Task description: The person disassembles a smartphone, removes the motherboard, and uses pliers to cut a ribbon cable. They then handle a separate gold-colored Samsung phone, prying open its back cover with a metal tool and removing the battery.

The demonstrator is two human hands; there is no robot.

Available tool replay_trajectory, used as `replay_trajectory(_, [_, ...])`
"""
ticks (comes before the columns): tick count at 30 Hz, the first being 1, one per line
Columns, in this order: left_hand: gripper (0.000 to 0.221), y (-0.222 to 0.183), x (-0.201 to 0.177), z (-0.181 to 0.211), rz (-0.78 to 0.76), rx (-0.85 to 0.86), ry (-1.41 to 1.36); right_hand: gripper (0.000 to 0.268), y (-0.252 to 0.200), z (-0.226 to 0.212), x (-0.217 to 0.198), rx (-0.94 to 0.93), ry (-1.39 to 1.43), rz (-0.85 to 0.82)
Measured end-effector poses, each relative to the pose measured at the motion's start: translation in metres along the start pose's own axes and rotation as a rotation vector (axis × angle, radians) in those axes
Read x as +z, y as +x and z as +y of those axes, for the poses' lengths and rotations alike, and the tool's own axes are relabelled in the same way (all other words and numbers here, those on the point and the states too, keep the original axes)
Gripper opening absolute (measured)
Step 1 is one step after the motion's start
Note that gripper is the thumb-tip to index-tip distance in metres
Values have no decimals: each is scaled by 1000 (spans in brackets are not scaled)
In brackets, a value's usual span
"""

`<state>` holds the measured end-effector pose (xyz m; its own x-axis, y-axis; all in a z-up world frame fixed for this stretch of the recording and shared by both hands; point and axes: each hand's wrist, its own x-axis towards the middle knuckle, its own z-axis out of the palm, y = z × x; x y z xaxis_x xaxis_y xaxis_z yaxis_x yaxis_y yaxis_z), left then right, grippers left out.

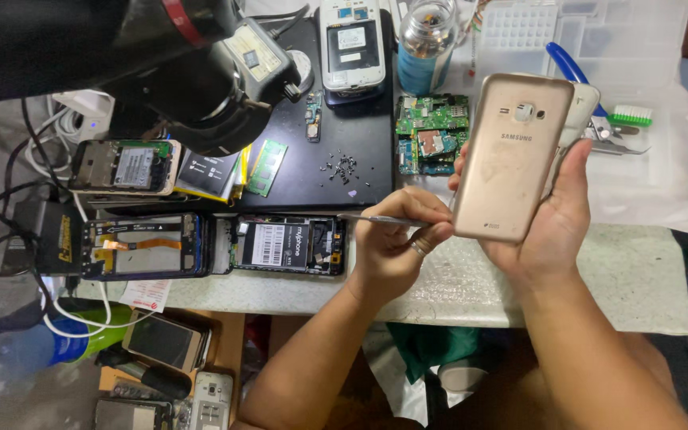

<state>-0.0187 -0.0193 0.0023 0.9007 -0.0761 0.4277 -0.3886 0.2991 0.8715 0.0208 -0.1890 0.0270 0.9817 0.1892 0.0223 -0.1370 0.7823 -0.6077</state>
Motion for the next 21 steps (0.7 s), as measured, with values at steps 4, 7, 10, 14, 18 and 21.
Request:
replay_trajectory(4, [10,4,3,4,62,-20,-109,76,-1,7,-1,50,121,62])
replay_trajectory(7, [9,5,0,4,100,-86,-265,75,-2,9,1,43,85,51])
replay_trajectory(10, [10,6,-5,2,127,-207,-318,79,-2,8,6,-11,-81,51])
replay_trajectory(14, [15,5,-6,-4,157,-218,-303,79,-4,14,18,-15,-174,97])
replay_trajectory(18, [19,9,-13,0,204,-123,-371,69,-3,10,30,64,203,334])
replay_trajectory(21, [17,4,-24,24,202,81,-315,61,-3,4,21,87,434,217])
